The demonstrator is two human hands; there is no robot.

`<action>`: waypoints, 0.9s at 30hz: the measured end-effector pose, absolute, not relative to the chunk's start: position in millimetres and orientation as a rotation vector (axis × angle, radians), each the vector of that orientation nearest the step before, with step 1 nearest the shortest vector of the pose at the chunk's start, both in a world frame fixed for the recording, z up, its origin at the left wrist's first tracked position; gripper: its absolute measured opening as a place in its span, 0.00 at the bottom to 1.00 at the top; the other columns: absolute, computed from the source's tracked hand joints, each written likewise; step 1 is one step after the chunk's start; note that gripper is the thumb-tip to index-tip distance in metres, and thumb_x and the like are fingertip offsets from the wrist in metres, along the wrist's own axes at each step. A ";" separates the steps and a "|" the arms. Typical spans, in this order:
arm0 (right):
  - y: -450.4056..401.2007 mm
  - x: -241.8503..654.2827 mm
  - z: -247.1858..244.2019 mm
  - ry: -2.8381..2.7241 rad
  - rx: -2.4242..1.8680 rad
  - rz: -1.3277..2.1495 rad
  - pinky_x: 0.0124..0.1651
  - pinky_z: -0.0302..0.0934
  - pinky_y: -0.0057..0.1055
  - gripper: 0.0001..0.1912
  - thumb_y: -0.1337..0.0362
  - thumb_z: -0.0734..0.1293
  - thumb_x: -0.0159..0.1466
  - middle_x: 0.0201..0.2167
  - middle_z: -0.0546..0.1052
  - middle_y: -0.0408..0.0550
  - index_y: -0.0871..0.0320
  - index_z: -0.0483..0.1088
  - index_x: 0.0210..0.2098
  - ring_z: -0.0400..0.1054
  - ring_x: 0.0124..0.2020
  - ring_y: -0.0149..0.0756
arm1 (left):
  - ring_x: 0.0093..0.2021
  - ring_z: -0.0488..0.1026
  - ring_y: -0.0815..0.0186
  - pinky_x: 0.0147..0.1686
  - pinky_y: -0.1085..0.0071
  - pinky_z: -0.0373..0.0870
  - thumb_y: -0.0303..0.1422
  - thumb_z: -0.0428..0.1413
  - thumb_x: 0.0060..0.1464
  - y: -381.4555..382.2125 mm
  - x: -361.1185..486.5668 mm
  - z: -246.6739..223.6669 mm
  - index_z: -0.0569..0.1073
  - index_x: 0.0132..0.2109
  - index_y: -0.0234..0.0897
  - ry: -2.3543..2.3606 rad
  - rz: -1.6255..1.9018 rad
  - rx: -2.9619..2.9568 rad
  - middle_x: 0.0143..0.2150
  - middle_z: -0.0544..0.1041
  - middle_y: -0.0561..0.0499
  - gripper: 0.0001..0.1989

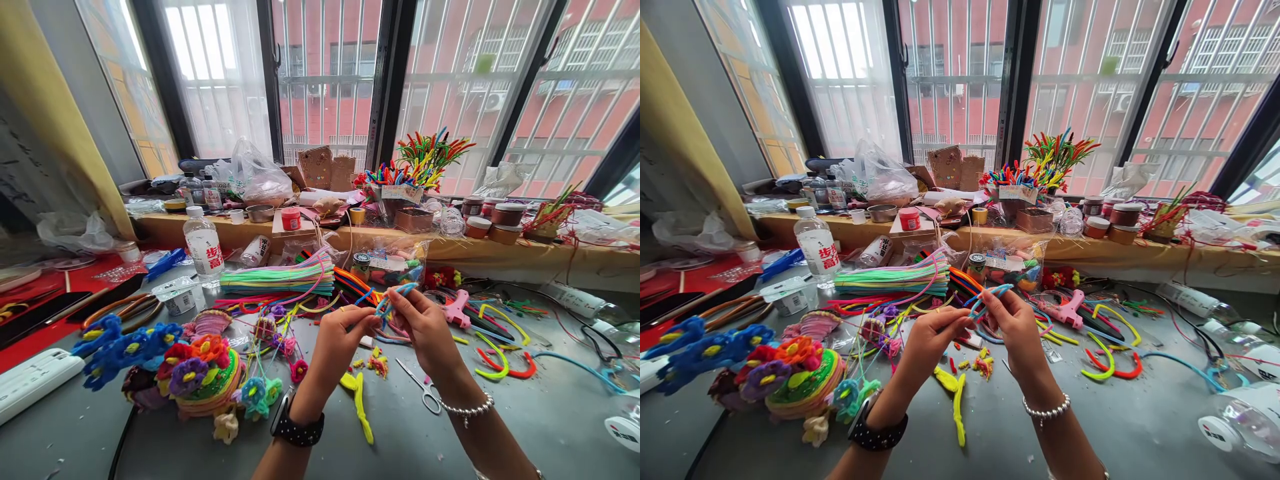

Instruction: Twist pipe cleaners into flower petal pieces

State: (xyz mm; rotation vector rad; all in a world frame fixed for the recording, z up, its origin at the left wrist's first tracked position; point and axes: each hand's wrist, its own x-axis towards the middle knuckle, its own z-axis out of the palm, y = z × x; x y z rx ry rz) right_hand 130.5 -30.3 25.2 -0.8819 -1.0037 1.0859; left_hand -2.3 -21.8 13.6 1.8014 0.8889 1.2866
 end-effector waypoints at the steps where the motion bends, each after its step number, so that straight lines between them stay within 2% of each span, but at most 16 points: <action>1: -30.2 129.7 25.1 -0.962 -0.869 1.096 0.17 0.45 0.22 0.10 0.59 0.68 0.49 0.15 0.62 0.36 0.60 0.67 0.24 0.49 0.15 0.21 | 0.26 0.71 0.68 0.29 0.75 0.69 0.37 0.52 0.48 -22.3 -2.2 14.2 0.75 0.33 0.34 0.898 1.307 1.813 0.26 0.74 0.50 0.12; 6: -30.5 124.1 23.3 -0.911 -0.835 1.094 0.18 0.47 0.21 0.09 0.60 0.68 0.49 0.15 0.63 0.36 0.59 0.67 0.24 0.51 0.16 0.22 | 0.29 0.72 0.67 0.33 0.73 0.68 0.34 0.52 0.49 -22.6 -4.1 16.4 0.75 0.33 0.35 1.004 1.359 1.947 0.28 0.76 0.50 0.09; 10: -29.5 119.9 18.8 -0.962 -0.856 1.046 0.20 0.50 0.22 0.10 0.59 0.67 0.50 0.17 0.65 0.38 0.59 0.68 0.27 0.54 0.17 0.23 | 0.37 0.71 0.66 0.39 0.70 0.66 0.31 0.50 0.51 -22.3 -3.0 12.8 0.71 0.41 0.36 1.094 1.366 2.181 0.37 0.76 0.49 0.10; 12: -29.2 118.4 17.2 -0.974 -0.870 1.024 0.20 0.51 0.22 0.10 0.59 0.67 0.50 0.18 0.65 0.38 0.60 0.68 0.27 0.54 0.18 0.24 | 0.38 0.70 0.64 0.39 0.67 0.66 0.31 0.50 0.50 -22.8 -0.6 9.6 0.68 0.45 0.36 1.149 1.380 2.315 0.38 0.75 0.48 0.13; 15: -29.6 116.9 16.9 -0.976 -0.875 1.020 0.21 0.52 0.22 0.10 0.59 0.68 0.49 0.18 0.65 0.38 0.59 0.68 0.26 0.54 0.18 0.23 | 0.36 0.70 0.63 0.36 0.67 0.67 0.32 0.49 0.51 -23.4 2.6 5.4 0.69 0.43 0.35 1.243 1.462 2.450 0.35 0.74 0.47 0.12; 21: -30.6 117.2 17.8 -0.980 -0.869 1.028 0.21 0.53 0.21 0.10 0.60 0.68 0.49 0.18 0.65 0.38 0.59 0.69 0.27 0.55 0.19 0.23 | 0.31 0.70 0.67 0.31 0.73 0.68 0.30 0.47 0.53 -23.6 2.1 4.4 0.70 0.39 0.34 1.315 1.613 2.568 0.30 0.73 0.48 0.09; 27: -32.7 116.2 19.9 -0.966 -0.872 0.999 0.20 0.52 0.23 0.10 0.59 0.68 0.49 0.17 0.66 0.39 0.59 0.69 0.27 0.56 0.18 0.25 | 0.29 0.70 0.69 0.32 0.74 0.68 0.29 0.46 0.54 -24.8 -1.0 7.7 0.71 0.36 0.34 1.353 1.699 2.651 0.28 0.73 0.49 0.09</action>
